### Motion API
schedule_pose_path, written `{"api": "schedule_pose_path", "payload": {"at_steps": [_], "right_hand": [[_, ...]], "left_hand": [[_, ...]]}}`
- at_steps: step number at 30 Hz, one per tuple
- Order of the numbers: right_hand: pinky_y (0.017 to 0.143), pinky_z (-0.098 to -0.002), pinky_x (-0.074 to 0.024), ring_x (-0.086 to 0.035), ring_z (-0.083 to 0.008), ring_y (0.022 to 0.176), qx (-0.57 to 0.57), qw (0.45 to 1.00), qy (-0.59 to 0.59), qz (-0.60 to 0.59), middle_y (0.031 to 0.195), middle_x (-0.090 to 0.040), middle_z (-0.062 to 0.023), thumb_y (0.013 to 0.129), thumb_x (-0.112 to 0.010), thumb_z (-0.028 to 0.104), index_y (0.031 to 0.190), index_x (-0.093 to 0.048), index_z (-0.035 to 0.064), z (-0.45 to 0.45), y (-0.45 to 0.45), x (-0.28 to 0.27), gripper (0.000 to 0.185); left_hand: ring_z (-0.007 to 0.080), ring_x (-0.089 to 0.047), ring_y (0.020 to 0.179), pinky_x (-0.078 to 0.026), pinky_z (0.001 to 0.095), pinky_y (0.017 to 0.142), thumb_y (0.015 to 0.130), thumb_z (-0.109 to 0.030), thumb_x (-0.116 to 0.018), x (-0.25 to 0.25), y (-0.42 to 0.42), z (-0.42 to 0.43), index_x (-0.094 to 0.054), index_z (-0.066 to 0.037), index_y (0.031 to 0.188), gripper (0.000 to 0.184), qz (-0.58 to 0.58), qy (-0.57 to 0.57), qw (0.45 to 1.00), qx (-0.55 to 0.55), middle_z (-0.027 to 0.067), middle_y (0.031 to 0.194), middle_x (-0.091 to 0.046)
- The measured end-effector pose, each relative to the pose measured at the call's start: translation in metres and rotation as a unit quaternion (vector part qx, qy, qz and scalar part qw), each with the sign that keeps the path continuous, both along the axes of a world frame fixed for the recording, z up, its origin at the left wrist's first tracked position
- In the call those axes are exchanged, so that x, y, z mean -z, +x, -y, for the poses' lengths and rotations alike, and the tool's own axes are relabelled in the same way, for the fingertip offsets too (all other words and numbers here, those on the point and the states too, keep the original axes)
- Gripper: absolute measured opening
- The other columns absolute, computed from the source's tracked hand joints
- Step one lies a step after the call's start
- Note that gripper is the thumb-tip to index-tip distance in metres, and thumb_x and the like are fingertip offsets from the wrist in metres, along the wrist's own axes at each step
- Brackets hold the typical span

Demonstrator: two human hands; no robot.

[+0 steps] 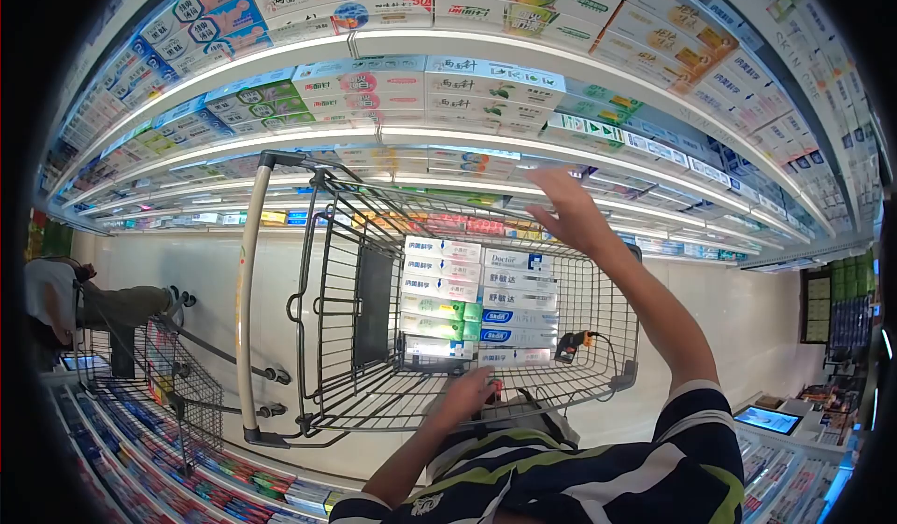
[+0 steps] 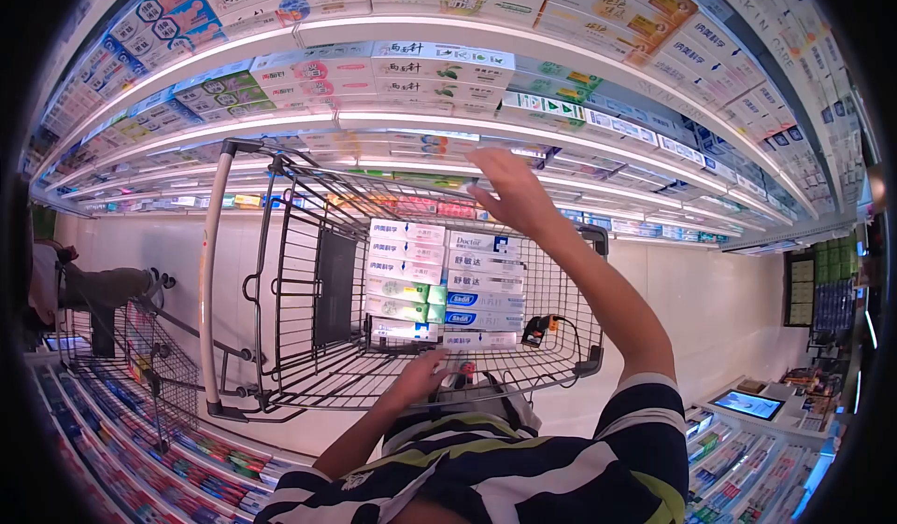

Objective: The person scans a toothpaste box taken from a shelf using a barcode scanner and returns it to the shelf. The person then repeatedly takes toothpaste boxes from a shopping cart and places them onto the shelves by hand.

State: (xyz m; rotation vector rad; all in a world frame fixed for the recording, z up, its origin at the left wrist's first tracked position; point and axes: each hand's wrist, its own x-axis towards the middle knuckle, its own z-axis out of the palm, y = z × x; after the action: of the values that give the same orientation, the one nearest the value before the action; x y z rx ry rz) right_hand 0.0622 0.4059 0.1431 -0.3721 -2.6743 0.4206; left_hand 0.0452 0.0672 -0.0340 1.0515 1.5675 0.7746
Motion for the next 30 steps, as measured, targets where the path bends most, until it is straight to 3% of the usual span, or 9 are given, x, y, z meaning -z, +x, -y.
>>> {"api": "schedule_pose_path", "payload": {"at_steps": [3,5,8,10,14,15,21,27,30], "right_hand": [[0.089,-0.0382,-0.0434,-0.052,-0.0326,0.104,0.084,0.987,-0.124,0.063,0.108,-0.056,-0.0157,0.079,-0.063,0.016,0.112,-0.053,0.0028,0.051,0.072,0.036,0.036],[0.086,-0.0383,-0.0450,-0.054,-0.0321,0.101,0.102,0.964,-0.229,0.087,0.105,-0.057,-0.0157,0.078,-0.064,0.016,0.110,-0.055,0.0033,0.083,0.120,0.072,0.035],[0.083,-0.0369,-0.0462,-0.057,-0.0332,0.095,0.180,0.916,-0.345,0.101,0.100,-0.058,-0.0168,0.076,-0.065,0.015,0.105,-0.057,0.0013,0.137,0.186,0.117,0.033],[0.079,-0.0367,-0.0466,-0.058,-0.0318,0.090,0.214,0.898,-0.372,0.097,0.097,-0.059,-0.0180,0.076,-0.065,0.014,0.104,-0.057,-0.0023,0.164,0.224,0.138,0.033],[0.073,-0.0352,-0.0497,-0.062,-0.0257,0.087,0.265,0.892,-0.356,0.082,0.097,-0.062,-0.0158,0.081,-0.061,0.016,0.109,-0.056,-0.0010,0.194,0.271,0.146,0.033],[0.072,-0.0351,-0.0501,-0.062,-0.0256,0.085,0.279,0.890,-0.352,0.079,0.096,-0.063,-0.0159,0.081,-0.062,0.016,0.110,-0.056,-0.0015,0.197,0.276,0.144,0.034],[0.074,-0.0369,-0.0491,-0.062,-0.0296,0.086,0.277,0.893,-0.351,0.061,0.098,-0.062,-0.0176,0.078,-0.062,0.016,0.103,-0.059,-0.0009,0.198,0.300,0.169,0.030],[0.066,-0.0391,-0.0480,-0.061,-0.0317,0.078,0.287,0.904,-0.301,0.098,0.086,-0.063,-0.0135,0.077,-0.061,0.019,0.102,-0.057,0.0049,0.194,0.296,0.176,0.028],[0.066,-0.0403,-0.0484,-0.061,-0.0310,0.078,0.294,0.903,-0.288,0.125,0.083,-0.064,-0.0126,0.077,-0.061,0.021,0.101,-0.058,0.0057,0.188,0.293,0.176,0.029]], "left_hand": [[0.0369,-0.055,0.098,-0.044,0.0410,0.085,0.084,-0.025,-0.056,0.005,-0.001,0.002,-0.049,-0.002,0.119,0.042,-0.057,0.025,0.998,0.010,0.0205,0.112,-0.055],[0.0311,-0.059,0.091,-0.048,0.0369,0.078,0.080,-0.018,-0.061,0.006,0.000,0.005,-0.051,-0.003,0.115,0.039,-0.088,0.051,0.995,0.000,0.0179,0.109,-0.057],[0.0309,-0.055,0.101,-0.044,0.0360,0.086,0.080,-0.019,-0.062,0.016,0.001,0.008,-0.052,-0.005,0.115,0.040,-0.117,0.105,0.987,0.017,0.0156,0.110,-0.057],[0.0320,-0.054,0.105,-0.043,0.0371,0.089,0.081,-0.023,-0.061,0.000,0.003,0.009,-0.052,-0.004,0.117,0.042,-0.108,0.060,0.992,0.032,0.0172,0.117,-0.055],[0.0360,-0.053,0.100,-0.044,0.0404,0.086,0.083,-0.022,-0.058,-0.030,0.009,0.018,-0.051,-0.002,0.116,0.039,-0.169,0.073,0.981,0.055,0.0191,0.109,-0.056],[0.0355,-0.053,0.102,-0.043,0.0406,0.086,0.082,-0.022,-0.058,-0.042,0.011,0.018,-0.051,-0.002,0.116,0.040,-0.168,0.014,0.984,0.050,0.0192,0.111,-0.056],[0.0381,-0.055,0.097,-0.045,0.0412,0.083,0.082,-0.022,-0.059,-0.028,0.007,0.042,-0.052,0.000,0.114,0.040,-0.300,0.060,0.951,0.031,0.0217,0.109,-0.056],[0.0365,-0.059,0.087,-0.048,0.0408,0.075,0.081,-0.023,-0.060,-0.027,-0.003,0.040,-0.054,0.001,0.110,0.039,-0.303,-0.033,0.952,-0.023,0.0210,0.100,-0.061],[0.0330,-0.061,0.086,-0.048,0.0401,0.074,0.080,-0.027,-0.059,-0.019,-0.003,0.037,-0.058,-0.004,0.109,0.036,-0.317,-0.043,0.946,-0.060,0.0164,0.098,-0.063]]}}
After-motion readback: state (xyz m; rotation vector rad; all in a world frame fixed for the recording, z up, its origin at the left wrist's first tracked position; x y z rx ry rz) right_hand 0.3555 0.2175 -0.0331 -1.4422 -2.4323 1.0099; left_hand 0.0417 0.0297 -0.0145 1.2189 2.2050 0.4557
